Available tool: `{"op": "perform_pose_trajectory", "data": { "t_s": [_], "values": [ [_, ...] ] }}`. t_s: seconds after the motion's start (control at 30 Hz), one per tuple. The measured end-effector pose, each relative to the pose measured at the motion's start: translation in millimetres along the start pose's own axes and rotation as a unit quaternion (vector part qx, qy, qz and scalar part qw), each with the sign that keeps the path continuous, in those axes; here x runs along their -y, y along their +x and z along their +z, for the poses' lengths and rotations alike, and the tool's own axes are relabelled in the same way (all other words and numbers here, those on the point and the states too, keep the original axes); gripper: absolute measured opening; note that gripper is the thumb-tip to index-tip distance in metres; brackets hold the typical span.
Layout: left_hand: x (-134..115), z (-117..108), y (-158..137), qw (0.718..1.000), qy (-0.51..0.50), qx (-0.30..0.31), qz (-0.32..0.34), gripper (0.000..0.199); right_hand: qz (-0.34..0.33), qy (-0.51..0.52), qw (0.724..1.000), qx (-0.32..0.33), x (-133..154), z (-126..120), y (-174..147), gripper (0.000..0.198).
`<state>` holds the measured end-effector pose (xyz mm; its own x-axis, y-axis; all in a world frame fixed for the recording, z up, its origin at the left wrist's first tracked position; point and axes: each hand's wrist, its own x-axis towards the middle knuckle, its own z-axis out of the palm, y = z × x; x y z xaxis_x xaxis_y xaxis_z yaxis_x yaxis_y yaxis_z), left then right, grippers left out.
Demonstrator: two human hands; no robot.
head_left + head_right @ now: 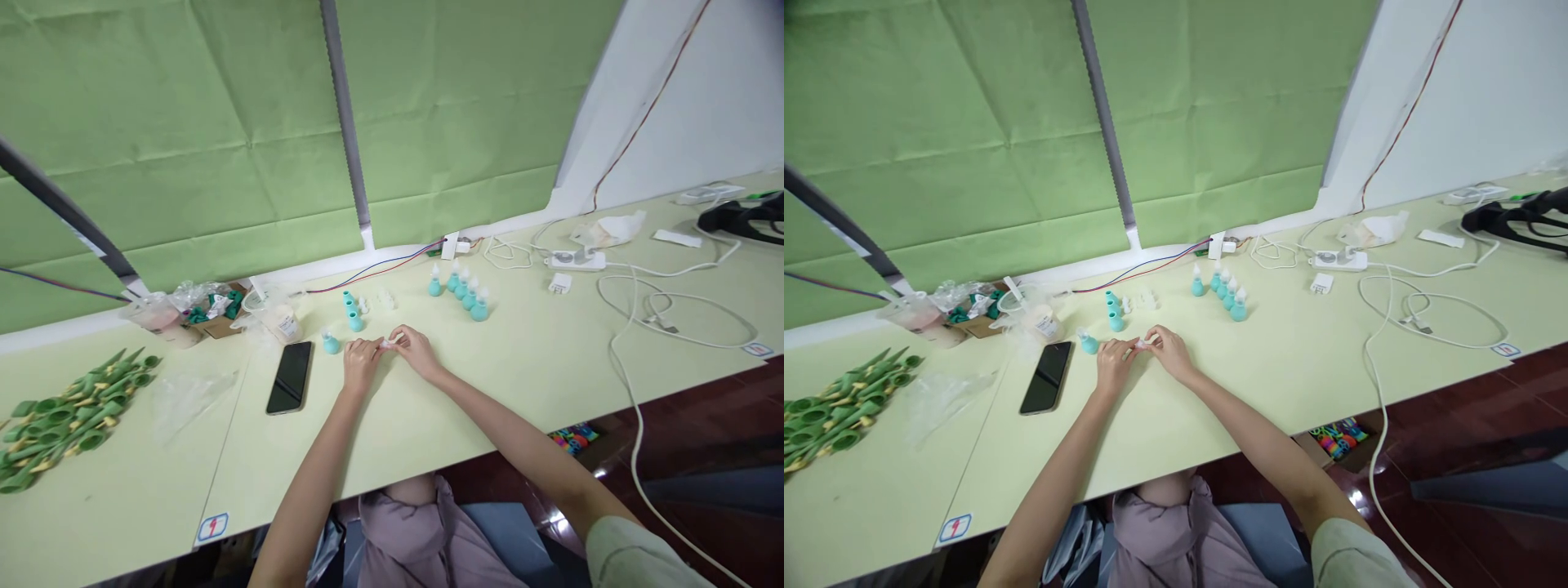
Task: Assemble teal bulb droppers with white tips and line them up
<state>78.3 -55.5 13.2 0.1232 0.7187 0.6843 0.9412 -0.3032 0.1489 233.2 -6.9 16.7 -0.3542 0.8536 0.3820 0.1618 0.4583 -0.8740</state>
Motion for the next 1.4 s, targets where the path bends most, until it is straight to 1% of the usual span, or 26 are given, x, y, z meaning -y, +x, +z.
{"op": "perform_pose_trajectory", "data": {
  "t_s": [0.07, 0.2, 0.3, 0.53, 0.83, 1.0, 1.1, 1.27, 1.4],
  "values": [
    [1.2, -0.6, 0.0, 1.000, 0.000, 0.003, 0.000, 0.025, -0.007, 0.019, 1.000, -0.001, 2.3, 1.6, -2.1, 0.019],
    [0.8, -2.5, -0.1, 1.000, 0.004, 0.006, 0.006, 0.025, -0.020, 0.020, 1.000, -0.012, 4.2, 6.0, -5.8, 0.015],
    [-0.2, -3.6, 0.2, 1.000, 0.002, 0.001, 0.011, 0.025, -0.018, 0.012, 0.999, -0.029, 4.4, 7.7, -6.7, 0.014],
    [-1.1, -3.5, -0.4, 1.000, 0.004, -0.006, 0.016, 0.024, -0.004, 0.034, 0.999, -0.040, 3.9, 8.7, -5.9, 0.015],
    [-1.2, -1.8, -0.4, 1.000, -0.004, -0.023, 0.004, 0.022, -0.015, 0.002, 0.998, -0.058, 11.5, 6.9, -9.0, 0.015],
    [-1.3, -1.5, -0.2, 0.999, 0.000, -0.032, 0.000, 0.022, 0.021, 0.003, 0.998, -0.064, 10.5, 6.1, -5.7, 0.016],
    [-0.4, -0.7, 0.0, 1.000, 0.005, -0.025, 0.009, 0.023, 0.043, 0.012, 0.998, -0.053, 8.1, 6.3, -4.5, 0.022],
    [2.4, 1.5, -1.4, 1.000, 0.017, -0.015, 0.018, 0.022, 0.013, 0.003, 0.999, -0.047, 6.6, 7.5, -6.4, 0.014],
    [3.8, 2.9, -3.0, 1.000, 0.026, -0.010, 0.013, 0.022, 0.015, 0.007, 0.999, -0.050, 4.7, 8.8, -6.3, 0.012]
  ]
}}
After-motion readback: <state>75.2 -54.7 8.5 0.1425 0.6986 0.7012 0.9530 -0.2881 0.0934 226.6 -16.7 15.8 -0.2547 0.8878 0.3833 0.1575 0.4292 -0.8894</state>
